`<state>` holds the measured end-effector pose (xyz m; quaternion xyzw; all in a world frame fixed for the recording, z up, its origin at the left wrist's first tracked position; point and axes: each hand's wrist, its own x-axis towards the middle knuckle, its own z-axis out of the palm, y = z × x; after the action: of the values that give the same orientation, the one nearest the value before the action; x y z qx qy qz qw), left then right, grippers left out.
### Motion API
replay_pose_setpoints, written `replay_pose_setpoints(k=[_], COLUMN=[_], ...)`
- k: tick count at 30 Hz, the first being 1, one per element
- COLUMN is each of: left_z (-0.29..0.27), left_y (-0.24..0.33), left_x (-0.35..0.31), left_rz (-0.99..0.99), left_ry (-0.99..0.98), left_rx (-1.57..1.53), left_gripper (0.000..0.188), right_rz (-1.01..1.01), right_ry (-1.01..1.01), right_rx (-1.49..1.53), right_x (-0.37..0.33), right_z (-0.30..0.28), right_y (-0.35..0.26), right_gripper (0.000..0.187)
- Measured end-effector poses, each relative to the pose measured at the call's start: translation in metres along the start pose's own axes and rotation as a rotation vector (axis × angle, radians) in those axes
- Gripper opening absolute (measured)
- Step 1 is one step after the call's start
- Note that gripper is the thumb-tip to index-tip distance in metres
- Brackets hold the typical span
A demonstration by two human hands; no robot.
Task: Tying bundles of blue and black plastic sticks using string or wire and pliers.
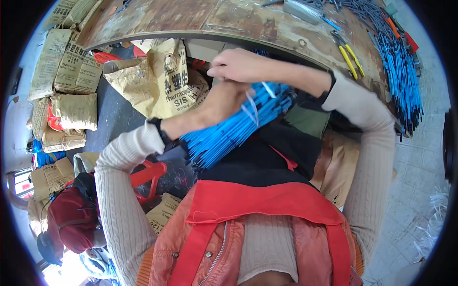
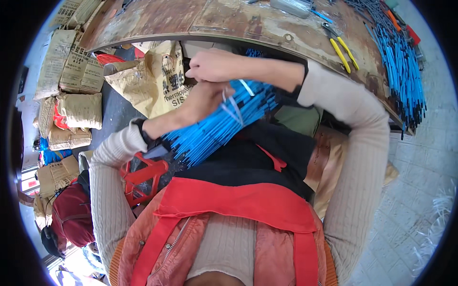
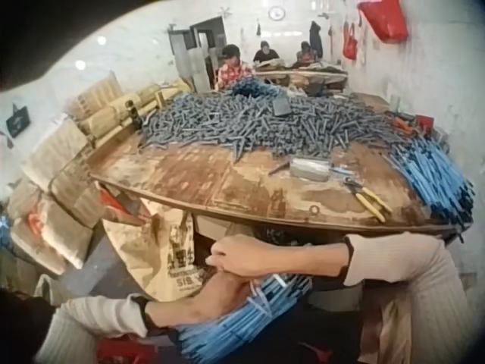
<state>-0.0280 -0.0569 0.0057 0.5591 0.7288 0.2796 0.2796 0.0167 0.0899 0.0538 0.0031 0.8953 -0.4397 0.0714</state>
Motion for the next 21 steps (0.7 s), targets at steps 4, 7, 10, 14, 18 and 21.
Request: replay_pose_setpoints(k=[4,7,10,14,18,21], left_z=[0.006,-0.005,-0.018,-0.031,-0.029,-0.034], left_y=[-0.022,-0.006,0.006,0.011,0.000,-0.006], left_x=[0.033,0.038,0.044,0.051,0.060,0.074], left_rz=[0.113,0.451,0.578,0.575,0.435,0.294], left_ry=[0.045,-0.018,-0.112,-0.096,-0.043,-0.080], left_rx=[0.255,0.331,0.425,0.369,0.129,-0.024], left_gripper=[0.014,0.011,0.015,0.014,0.009,0.020], right_rz=[-0.094,0.098,0.042,-0.127,-0.240,-0.013], right_ry=[0.406,0.477,0.641,0.746,0.809,0.781], right_rx=[0.139,0.728,1.257,1.369,1.595,1.154], right_x=[-0.021,-0.054,-0.074,-0.102,-0.119,-0.133], right_z=[0.018,0.029,0.038,0.056,0.083,0.090], right_y=[0.054,0.071,0.076,0.085,0.103,0.093], right_gripper=[0.035,0.033,0.033,0.027,0.031,0.032])
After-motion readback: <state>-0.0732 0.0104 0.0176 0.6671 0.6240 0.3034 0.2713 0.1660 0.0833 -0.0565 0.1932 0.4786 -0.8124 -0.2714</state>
